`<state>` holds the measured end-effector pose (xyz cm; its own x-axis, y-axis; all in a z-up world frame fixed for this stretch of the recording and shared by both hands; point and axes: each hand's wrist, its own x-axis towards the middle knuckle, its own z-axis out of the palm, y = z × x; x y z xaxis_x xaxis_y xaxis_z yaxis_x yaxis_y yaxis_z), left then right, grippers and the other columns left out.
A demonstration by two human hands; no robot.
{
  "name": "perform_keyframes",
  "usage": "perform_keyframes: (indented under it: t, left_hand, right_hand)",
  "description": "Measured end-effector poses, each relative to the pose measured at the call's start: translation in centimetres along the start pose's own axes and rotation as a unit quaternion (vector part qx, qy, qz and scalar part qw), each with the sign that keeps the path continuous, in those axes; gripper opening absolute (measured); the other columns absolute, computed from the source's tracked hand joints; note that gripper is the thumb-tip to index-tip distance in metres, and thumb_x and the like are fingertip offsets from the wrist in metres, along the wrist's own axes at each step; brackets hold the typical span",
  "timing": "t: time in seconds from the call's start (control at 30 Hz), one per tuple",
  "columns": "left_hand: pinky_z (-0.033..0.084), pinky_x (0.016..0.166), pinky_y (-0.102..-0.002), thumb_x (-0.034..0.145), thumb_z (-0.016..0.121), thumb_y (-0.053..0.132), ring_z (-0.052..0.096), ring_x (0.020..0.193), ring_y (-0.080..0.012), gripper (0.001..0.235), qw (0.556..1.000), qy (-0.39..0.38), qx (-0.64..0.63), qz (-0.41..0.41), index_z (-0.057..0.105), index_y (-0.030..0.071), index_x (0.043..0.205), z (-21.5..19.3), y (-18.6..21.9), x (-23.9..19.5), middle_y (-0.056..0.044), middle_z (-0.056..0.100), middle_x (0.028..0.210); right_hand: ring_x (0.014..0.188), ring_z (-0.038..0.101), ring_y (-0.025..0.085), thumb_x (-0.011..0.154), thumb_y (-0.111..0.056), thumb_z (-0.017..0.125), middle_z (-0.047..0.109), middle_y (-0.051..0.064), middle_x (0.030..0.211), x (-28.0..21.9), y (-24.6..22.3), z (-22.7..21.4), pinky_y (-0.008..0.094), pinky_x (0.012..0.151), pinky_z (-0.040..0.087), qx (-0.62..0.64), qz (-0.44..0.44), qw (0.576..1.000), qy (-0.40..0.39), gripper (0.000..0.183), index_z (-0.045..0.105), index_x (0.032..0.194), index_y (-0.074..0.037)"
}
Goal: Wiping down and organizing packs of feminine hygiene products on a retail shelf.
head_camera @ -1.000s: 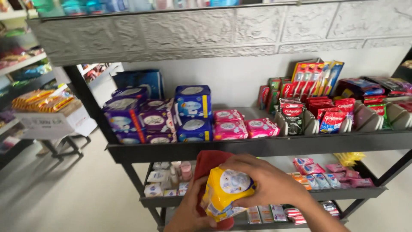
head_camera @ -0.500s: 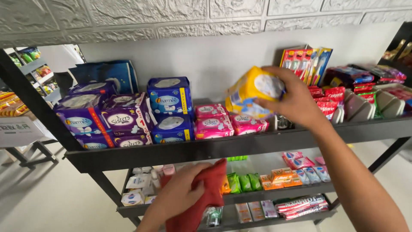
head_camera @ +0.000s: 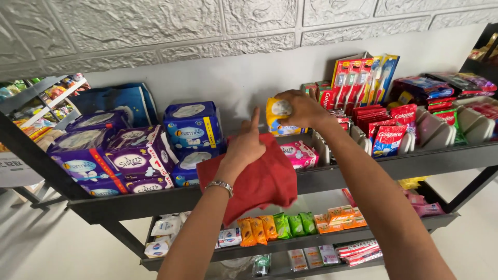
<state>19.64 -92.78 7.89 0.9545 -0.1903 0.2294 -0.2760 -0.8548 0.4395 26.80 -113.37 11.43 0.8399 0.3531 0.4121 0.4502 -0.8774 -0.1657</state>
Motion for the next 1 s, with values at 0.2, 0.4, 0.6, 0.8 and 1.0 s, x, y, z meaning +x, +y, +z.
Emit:
perform_keyframes:
  t: [0.2, 0.4, 0.6, 0.8, 1.0]
  left_hand:
    - [0.043, 0.111, -0.042, 0.081, 0.053, 0.008, 0.048, 0.138, -0.0322, 0.082, 0.995, -0.074, 0.022, 0.064, 0.031, 0.024, 0.158, 2.3, -1.6, 1.8, -0.013, 0.04, 0.158]
    - [0.046, 0.108, -0.047, 0.088, 0.052, 0.015, 0.058, 0.128, -0.0359, 0.061, 0.992, -0.074, 0.087, 0.056, 0.049, 0.013, 0.148, 4.5, -1.6, 0.9, -0.016, 0.05, 0.15]
    - [0.054, 0.094, -0.05, 0.084, 0.056, 0.01, 0.062, 0.115, -0.041, 0.069, 0.994, -0.002, 0.086, 0.067, 0.042, 0.009, 0.152, 4.4, -0.9, -0.3, -0.023, 0.05, 0.143]
    - [0.056, 0.085, -0.05, 0.085, 0.063, 0.01, 0.067, 0.101, -0.0436, 0.069, 0.994, 0.063, -0.016, 0.084, 0.04, 0.004, 0.15, 2.9, 1.5, -9.7, -0.027, 0.058, 0.131]
    - [0.057, 0.086, -0.042, 0.084, 0.062, 0.0, 0.07, 0.108, -0.0364, 0.059, 0.917, -0.12, -0.239, 0.297, 0.055, 0.009, 0.142, 5.7, 3.3, -17.1, -0.019, 0.068, 0.129]
  right_hand:
    - [0.123, 0.066, 0.026, 0.064, -0.033, 0.083, 0.069, 0.011, 0.133, 0.4, 2.8, 3.4, 0.033, 0.106, 0.051, 0.138, 0.005, 0.975, -0.175, 0.08, 0.059, 0.139, -0.02]
    - [0.127, 0.059, 0.026, 0.073, -0.026, 0.076, 0.061, 0.01, 0.138, 0.0, 5.5, 7.9, 0.035, 0.107, 0.045, 0.234, -0.08, 0.944, -0.218, 0.075, 0.053, 0.144, -0.015]
    - [0.134, 0.052, 0.032, 0.108, -0.038, 0.052, 0.056, 0.016, 0.144, -1.5, 4.8, 8.0, 0.041, 0.112, 0.039, 0.224, 0.113, 0.963, -0.098, 0.045, 0.054, 0.143, -0.01]
    - [0.131, 0.061, 0.036, 0.101, -0.023, 0.067, 0.065, 0.019, 0.137, -13.4, -3.7, 2.9, 0.041, 0.114, 0.048, 0.235, -0.032, 0.942, 0.239, 0.039, 0.061, 0.132, -0.001]
    - [0.121, 0.062, 0.025, 0.078, -0.02, 0.09, 0.068, 0.012, 0.129, -32.5, -3.5, 12.4, 0.041, 0.106, 0.051, 0.643, 0.12, 0.754, -0.06, 0.07, 0.06, 0.138, 0.0]
